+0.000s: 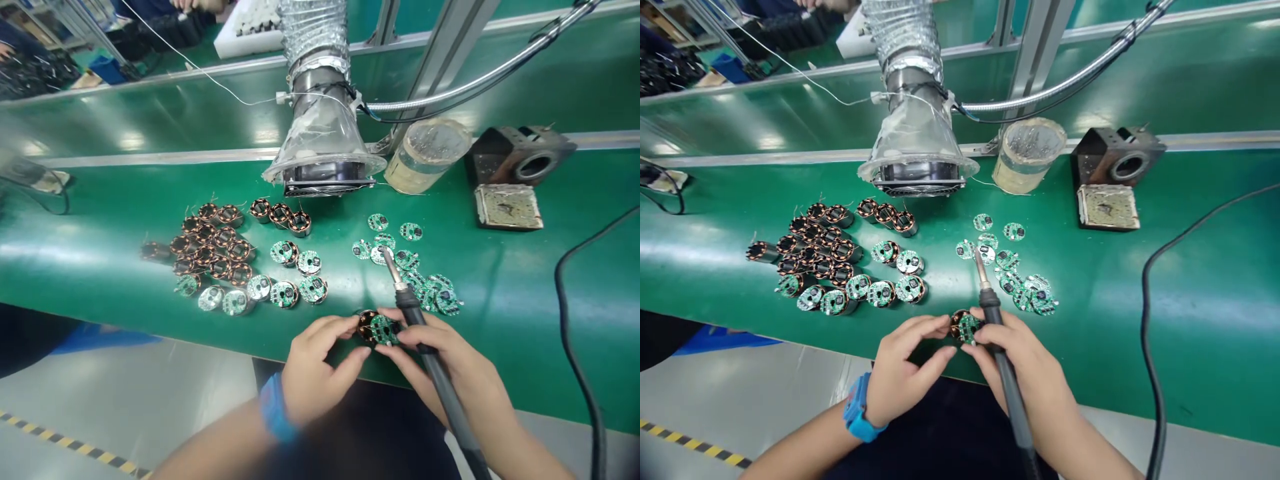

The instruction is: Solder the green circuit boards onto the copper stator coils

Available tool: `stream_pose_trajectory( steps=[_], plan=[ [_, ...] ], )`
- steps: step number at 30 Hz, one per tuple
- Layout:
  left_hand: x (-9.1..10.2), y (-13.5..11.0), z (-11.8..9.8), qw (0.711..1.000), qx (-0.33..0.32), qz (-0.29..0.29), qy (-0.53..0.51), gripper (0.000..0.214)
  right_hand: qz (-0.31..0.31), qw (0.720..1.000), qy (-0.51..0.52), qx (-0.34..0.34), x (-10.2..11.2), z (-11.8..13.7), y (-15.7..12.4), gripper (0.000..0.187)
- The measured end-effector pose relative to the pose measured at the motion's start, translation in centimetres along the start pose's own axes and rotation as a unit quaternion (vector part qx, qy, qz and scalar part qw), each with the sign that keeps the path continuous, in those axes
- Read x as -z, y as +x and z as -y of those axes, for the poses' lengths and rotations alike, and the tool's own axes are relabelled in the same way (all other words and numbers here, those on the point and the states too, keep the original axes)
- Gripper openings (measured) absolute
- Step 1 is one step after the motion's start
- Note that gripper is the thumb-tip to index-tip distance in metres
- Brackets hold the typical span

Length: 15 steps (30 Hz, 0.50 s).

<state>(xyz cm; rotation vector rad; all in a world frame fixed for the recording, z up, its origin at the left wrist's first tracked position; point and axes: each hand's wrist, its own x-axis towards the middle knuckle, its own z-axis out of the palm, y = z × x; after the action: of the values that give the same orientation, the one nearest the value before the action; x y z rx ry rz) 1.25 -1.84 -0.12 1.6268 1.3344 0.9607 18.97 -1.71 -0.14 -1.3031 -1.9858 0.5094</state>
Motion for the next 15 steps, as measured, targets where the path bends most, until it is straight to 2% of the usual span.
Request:
stream_pose_trajectory(
  steps=[4, 7, 10, 15],
  plan=[
    [-0.5, -0.1, 0.3, 0.995, -0.082, -0.015, 0.055, 0.029, -0.043, 0.997, 0.027, -0.058, 0.0, 0.1, -0.5, 0.022],
    [-0.9, 0.0, 0.3, 0.992, -0.089, -0.015, 0.092, 0.025, -0.052, 0.993, 0.06, -0.089, -0.2, 0.4, -0.6, 0.023],
    [-1.2, 0.7, -0.1, 0.996, -0.05, -0.011, 0.079, 0.02, -0.071, 0.994, 0.031, -0.076, -0.4, 0.8, -0.3, 0.021],
    [-1.2, 1.9, -0.6, 0.997, 0.064, -0.01, -0.029, 0.015, -0.068, 0.997, -0.035, -0.019, -1.1, 1.1, -0.1, 0.016]
  ],
)
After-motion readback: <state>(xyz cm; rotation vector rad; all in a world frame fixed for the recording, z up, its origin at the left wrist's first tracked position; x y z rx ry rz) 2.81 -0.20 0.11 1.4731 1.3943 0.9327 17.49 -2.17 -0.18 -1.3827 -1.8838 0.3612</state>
